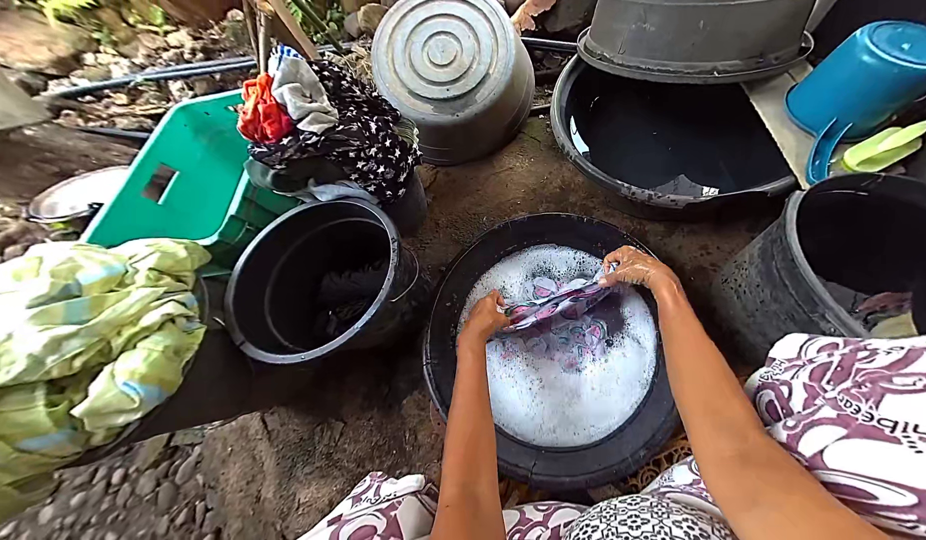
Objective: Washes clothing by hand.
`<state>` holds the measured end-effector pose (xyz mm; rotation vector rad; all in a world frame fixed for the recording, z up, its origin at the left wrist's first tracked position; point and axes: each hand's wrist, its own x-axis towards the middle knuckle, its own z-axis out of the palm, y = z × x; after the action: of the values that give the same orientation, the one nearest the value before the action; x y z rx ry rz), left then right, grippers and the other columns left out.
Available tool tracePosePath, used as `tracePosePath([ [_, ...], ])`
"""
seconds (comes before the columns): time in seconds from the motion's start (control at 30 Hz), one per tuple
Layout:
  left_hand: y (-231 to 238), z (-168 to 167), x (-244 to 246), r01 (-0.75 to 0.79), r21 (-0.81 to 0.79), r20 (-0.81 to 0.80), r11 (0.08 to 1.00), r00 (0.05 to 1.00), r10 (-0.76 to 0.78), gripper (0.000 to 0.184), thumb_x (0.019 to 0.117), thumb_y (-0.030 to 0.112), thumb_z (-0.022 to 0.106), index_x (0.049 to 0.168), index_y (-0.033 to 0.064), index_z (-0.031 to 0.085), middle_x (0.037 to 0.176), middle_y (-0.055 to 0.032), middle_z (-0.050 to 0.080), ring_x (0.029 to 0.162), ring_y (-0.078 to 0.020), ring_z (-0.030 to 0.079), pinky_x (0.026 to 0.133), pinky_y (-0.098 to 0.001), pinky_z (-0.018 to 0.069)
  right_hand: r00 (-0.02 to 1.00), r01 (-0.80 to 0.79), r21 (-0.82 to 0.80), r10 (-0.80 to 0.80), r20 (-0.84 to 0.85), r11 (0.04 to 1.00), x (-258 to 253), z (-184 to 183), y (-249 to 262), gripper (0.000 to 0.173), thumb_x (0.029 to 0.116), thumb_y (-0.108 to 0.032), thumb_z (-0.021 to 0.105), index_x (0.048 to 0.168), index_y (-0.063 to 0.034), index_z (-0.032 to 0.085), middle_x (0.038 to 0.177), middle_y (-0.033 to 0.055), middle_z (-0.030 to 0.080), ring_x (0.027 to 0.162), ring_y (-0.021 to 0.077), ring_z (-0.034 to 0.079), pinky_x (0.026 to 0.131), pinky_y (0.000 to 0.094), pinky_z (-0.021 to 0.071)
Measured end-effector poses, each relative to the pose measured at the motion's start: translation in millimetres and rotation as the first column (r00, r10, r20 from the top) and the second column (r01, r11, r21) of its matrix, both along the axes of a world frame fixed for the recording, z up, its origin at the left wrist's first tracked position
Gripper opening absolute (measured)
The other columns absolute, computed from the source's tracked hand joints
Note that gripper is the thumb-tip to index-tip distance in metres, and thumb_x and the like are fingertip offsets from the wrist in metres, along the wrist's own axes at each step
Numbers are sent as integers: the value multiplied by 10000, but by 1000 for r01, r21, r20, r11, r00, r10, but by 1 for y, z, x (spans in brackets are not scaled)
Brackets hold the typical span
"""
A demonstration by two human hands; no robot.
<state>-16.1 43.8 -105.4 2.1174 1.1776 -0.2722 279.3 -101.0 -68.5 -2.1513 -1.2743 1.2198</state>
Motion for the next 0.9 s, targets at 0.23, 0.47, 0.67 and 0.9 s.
tracePosePath([
  [0.23, -20, -31, 15, 154, 113, -154, 982, 979, -136, 236, 985, 86, 584, 1139, -34, 716, 1452, -302, 500, 1384, -473, 447, 1107, -619, 392, 974, -96, -50, 104, 200, 994, -40, -20, 7, 315, 929, -146, 702, 1181, 42, 689, 1293, 297, 619, 1283, 454, 540, 1070, 637, 392],
  [0.47, -37, 48, 41, 179, 51, -275, 983, 948, -158, 786, 868, -21, 681, 1556, -67, 304, 1632, -310, 208, 1368, -499, 453, 1088, -589, 431, 928, -357, 205, 321, 189, 911, -118, -43, 34, 326, 995, -231, 610, 1207, -9, 718, 1561, 292, 393, 1481, 469, 304, 1162, 650, 255],
  [0.67, -29, 133, 20, 75, 219, -16, 973, 997, -73, 806, 809, -71, 720, 1543, 17, 398, 1603, -298, 285, 1330, -489, 494, 1043, -612, 464, 948, 99, 203, -154, 279, 974, -104, -67, 10, 433, 1043, -275, 519, 1338, 25, 623, 1429, 345, 512, 1372, 523, 443, 1109, 686, 328],
  [0.9, 3, 89, -5, 0, 330, -15, 944, 1000, 6, 242, 876, -35, 623, 1015, 75, 787, 1428, -249, 551, 1415, -469, 379, 1096, -693, 283, 878, 286, 250, -358, 318, 925, -42, -11, 13, 213, 955, -33, 583, 1089, 1, 746, 1251, 265, 651, 1183, 439, 617, 956, 621, 477],
])
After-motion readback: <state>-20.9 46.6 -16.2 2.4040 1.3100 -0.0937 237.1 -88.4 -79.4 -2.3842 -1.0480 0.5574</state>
